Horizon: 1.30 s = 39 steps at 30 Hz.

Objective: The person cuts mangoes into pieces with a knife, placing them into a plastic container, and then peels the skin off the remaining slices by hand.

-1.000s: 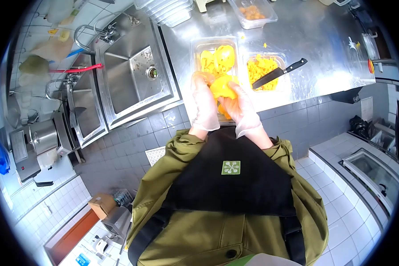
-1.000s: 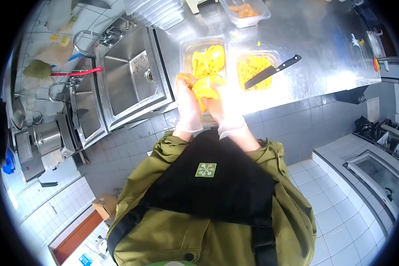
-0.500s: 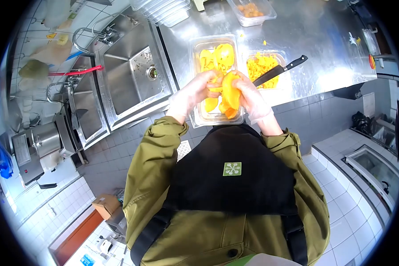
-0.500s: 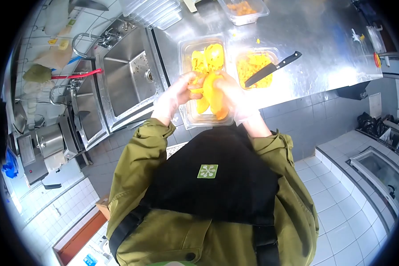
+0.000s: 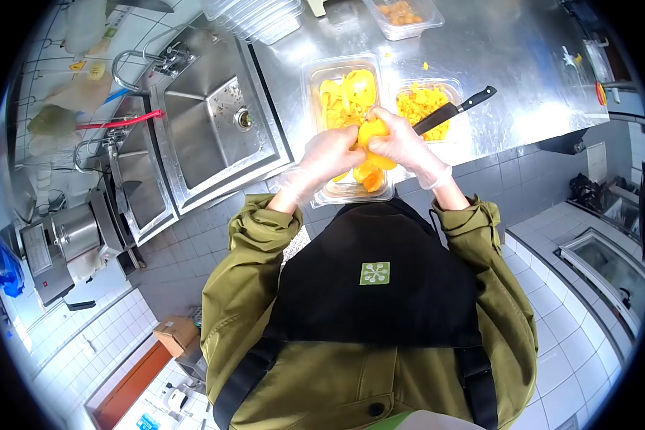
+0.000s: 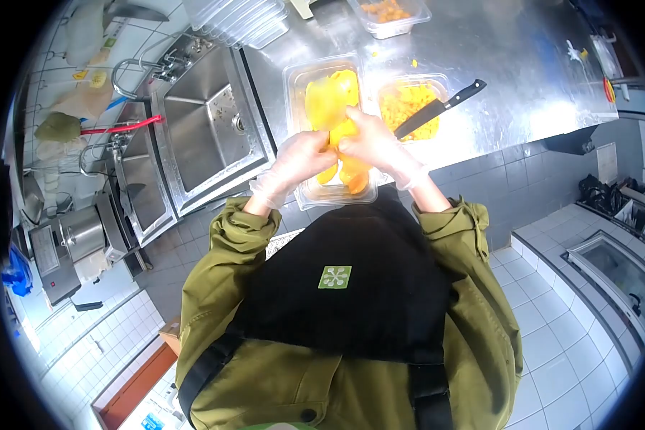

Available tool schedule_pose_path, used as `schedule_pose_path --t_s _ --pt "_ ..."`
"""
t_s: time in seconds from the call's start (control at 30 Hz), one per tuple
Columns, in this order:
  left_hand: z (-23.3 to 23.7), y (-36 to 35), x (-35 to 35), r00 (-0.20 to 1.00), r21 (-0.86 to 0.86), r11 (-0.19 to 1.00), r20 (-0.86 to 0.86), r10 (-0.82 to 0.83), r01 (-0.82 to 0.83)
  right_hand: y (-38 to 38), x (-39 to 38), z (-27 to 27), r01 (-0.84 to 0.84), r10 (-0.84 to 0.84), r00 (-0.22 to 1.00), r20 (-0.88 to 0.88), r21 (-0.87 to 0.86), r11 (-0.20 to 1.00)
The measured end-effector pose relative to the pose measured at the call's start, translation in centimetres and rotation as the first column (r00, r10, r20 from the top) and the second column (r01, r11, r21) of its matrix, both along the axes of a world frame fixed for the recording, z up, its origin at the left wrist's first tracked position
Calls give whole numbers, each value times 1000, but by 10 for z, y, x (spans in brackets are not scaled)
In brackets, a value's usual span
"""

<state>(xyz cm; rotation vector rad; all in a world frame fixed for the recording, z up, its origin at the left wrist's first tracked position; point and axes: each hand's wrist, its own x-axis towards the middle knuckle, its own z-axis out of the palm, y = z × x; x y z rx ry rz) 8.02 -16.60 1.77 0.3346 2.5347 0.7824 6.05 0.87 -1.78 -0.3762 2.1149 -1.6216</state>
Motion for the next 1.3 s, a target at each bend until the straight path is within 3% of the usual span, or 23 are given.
schedule_pose_path --t_s 0.13,0.17,0.23,0.27,0.37,0.4,0.47,0.6,0.7,0.8,0.9,1.0,1.1,1.2,1.23,1.27,1.3 --pt "-1 -1 4 998 26 999 -58 -25 27 2 -3 3 -23 37 992 119 -114 993" --pt "-1 -2 5 996 62 997 -85 -34 39 6 -6 -1 -18 109 958 266 -322 946" --pt "-2 -2 7 990 105 994 -142 7 8 16 -11 -15 94 326 819 473 -671 735" --pt "-4 1 8 983 113 993 -173 57 -37 11 -5 -27 298 278 768 578 -705 643" --pt "-4 7 8 960 57 985 -218 174 -166 -5 6 8 548 99 685 722 -600 582" --pt "-4 8 9 954 25 979 -222 203 -203 -5 7 16 481 140 743 654 -668 568" --pt "3 8 11 960 117 964 -117 254 -241 -1 6 -4 366 26 841 540 -605 707" --pt "-2 0 9 956 271 920 1 295 -284 -3 3 -2 185 -88 943 323 -284 941" --pt "6 -2 8 980 135 973 -47 195 -187 0 -1 12 43 -1 977 213 -191 981" --pt "2 -4 8 990 82 989 -64 127 -121 3 -7 12 -70 114 970 215 -200 977" --pt "2 -12 2 998 78 995 -14 -68 69 11 -18 21 -261 263 940 215 -39 965" --pt "-4 -12 6 955 452 878 297 19 -159 24 -15 14 -46 340 795 503 -508 860" --pt "-33 -15 -1 855 677 526 447 261 -515 21 3 -3 202 299 746 595 -630 750" --pt "-24 4 -22 778 653 452 374 505 -608 19 16 -7 282 258 751 608 -649 707" --pt "-39 4 -29 857 428 758 89 507 -493 17 18 -10 288 239 761 603 -644 709" --pt "-61 4 -35 908 90 924 -172 381 -371 16 21 -14 293 220 770 599 -639 711" --pt "-65 5 -38 921 -290 919 -357 154 -266 14 22 -19 283 208 782 588 -632 721"
